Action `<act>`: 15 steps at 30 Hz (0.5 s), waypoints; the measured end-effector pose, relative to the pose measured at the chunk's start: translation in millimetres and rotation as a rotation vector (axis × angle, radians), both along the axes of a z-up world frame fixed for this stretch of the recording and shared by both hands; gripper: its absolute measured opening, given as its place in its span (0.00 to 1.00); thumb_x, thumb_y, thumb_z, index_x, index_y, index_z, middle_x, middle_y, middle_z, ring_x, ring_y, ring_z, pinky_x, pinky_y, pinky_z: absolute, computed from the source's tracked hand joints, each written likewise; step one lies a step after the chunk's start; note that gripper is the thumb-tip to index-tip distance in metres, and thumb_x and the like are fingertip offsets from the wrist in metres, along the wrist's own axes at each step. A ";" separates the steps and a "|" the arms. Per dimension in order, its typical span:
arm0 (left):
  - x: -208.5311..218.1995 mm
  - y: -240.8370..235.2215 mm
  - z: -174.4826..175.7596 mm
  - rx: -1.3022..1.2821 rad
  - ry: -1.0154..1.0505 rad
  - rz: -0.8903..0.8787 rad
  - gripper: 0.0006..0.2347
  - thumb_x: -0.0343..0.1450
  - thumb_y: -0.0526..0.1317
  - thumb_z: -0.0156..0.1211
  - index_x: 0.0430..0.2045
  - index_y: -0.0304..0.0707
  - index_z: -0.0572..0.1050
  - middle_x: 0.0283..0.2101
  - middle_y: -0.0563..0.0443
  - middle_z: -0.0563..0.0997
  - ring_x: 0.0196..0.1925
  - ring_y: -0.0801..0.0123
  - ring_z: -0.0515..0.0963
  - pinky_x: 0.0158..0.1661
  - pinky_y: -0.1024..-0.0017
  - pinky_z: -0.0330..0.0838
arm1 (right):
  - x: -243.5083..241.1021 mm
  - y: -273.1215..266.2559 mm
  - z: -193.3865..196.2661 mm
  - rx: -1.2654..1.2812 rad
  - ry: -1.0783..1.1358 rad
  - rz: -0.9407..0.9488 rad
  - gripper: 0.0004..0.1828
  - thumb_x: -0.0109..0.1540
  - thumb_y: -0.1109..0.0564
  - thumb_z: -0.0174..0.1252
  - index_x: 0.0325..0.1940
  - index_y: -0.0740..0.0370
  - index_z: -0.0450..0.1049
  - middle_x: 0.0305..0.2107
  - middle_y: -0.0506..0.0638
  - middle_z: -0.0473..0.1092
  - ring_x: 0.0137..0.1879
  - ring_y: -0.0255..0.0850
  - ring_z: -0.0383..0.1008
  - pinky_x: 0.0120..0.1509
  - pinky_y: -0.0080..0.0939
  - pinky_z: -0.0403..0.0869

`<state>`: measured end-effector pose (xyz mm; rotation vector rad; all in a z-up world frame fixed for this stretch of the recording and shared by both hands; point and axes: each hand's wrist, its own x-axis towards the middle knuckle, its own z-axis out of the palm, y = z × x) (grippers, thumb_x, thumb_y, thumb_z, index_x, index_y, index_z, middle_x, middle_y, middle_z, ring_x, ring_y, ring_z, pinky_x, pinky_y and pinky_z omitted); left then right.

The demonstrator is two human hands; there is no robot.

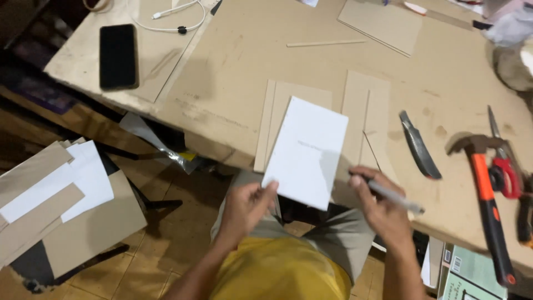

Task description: The person marks a white book cover with a marker, aligns it with wooden strips, and uses a utility knife to cut the cover along the edges. The person handles the book and strips repeatedly to ensure alignment before cutting.

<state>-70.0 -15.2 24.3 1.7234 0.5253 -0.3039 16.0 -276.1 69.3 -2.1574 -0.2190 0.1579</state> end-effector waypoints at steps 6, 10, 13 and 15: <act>3.1 -14.0 3.0 0.357 -0.567 0.093 0.22 0.73 0.47 0.62 0.07 0.47 0.62 0.11 0.64 0.65 0.16 0.79 0.61 0.22 0.74 0.55 | -78.1 -50.3 -12.8 0.013 -0.119 -0.067 0.19 0.63 0.48 0.57 0.52 0.61 0.80 0.46 0.57 0.81 0.49 0.44 0.84 0.52 0.40 0.83; 22.9 -28.6 29.2 0.123 -0.535 0.167 0.12 0.71 0.48 0.58 0.35 0.39 0.74 0.33 0.52 0.81 0.29 0.72 0.79 0.30 0.72 0.75 | -100.1 -70.5 -16.9 0.059 0.016 -0.266 0.19 0.62 0.47 0.58 0.51 0.59 0.83 0.41 0.53 0.84 0.46 0.39 0.84 0.46 0.34 0.76; 35.4 -42.1 39.8 -0.077 -0.405 0.180 0.22 0.70 0.46 0.55 0.58 0.38 0.67 0.53 0.42 0.84 0.43 0.62 0.88 0.38 0.67 0.88 | -111.0 -86.0 -28.9 0.056 0.051 -0.322 0.18 0.62 0.48 0.59 0.49 0.59 0.84 0.40 0.51 0.83 0.47 0.37 0.81 0.48 0.34 0.73; 49.2 -46.0 41.3 -0.037 -0.382 0.180 0.23 0.71 0.45 0.51 0.61 0.41 0.60 0.55 0.43 0.83 0.46 0.60 0.87 0.37 0.63 0.88 | -113.5 -91.9 -27.6 0.048 0.046 -0.342 0.17 0.62 0.48 0.60 0.48 0.59 0.84 0.42 0.50 0.82 0.49 0.37 0.79 0.53 0.36 0.72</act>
